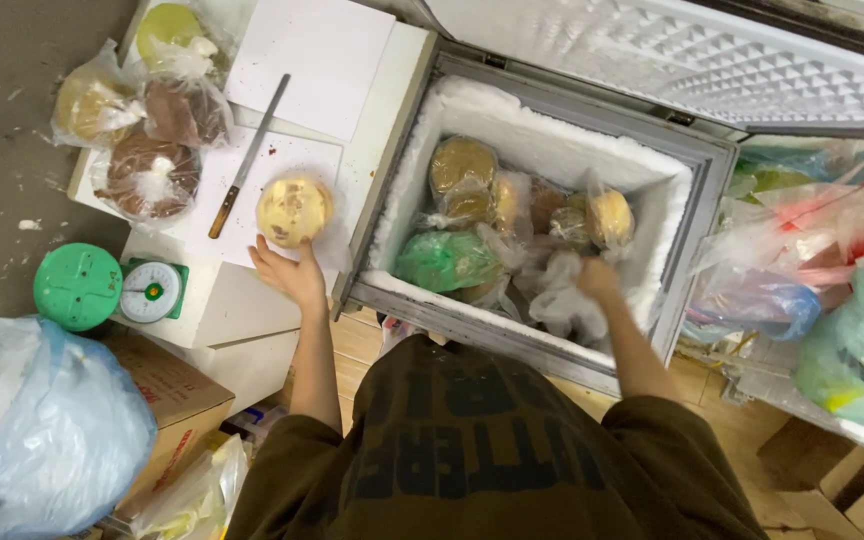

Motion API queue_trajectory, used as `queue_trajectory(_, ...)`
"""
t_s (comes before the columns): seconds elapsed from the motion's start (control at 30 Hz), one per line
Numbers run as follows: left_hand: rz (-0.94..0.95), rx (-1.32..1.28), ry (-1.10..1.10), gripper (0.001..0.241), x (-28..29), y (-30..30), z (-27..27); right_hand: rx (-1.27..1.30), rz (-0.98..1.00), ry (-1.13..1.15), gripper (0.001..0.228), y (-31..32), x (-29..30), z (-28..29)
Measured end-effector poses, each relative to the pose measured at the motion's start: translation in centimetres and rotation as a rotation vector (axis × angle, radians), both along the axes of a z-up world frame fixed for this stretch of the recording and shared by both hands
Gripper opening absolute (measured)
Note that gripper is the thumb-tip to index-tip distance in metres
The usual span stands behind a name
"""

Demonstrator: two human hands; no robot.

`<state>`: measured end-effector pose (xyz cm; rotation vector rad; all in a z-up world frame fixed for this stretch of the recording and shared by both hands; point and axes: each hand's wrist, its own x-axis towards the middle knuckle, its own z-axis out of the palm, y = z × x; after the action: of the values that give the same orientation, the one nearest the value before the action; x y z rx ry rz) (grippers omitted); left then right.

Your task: The person handles a white circular cake base on a turntable, moves various wrapped cake layers between counters and a freezer, and places one layer into a microwave.

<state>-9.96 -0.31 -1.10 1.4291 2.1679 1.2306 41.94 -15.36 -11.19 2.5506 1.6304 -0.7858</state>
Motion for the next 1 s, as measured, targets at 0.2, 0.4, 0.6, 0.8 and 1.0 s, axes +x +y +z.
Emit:
queue_trajectory(0.2,-0.463,0.067,0.044,0.048,7.7,-3.2,2.4,0.413,-0.278,0.027,0.036,0.7,10.8,3.7)
queue_trajectory(0.4,-1.135,-0.191,0.323,0.051,14.4,-3.5,-9.4,0.736,-0.209,0.603,0.021,-2.1,15.0,7.6)
queue_trajectory(0.6,-1.080,-0.785,0.513,0.095,17.3,-2.1,-12.9,1.291,-0.556,0.864,0.017,-11.8,18.0,10.5)
queue_trajectory(0.8,-1.031,-1.060,0.544,0.112,18.7,-1.3,-13.8,1.385,-0.980,1.006,0.032,-22.3,17.5,11.9)
queue_trajectory(1.0,-1.172,-0.949,0.617,0.078,20.3,-0.2,-14.0,1.398,-1.190,0.745,0.037,-29.5,12.7,12.2)
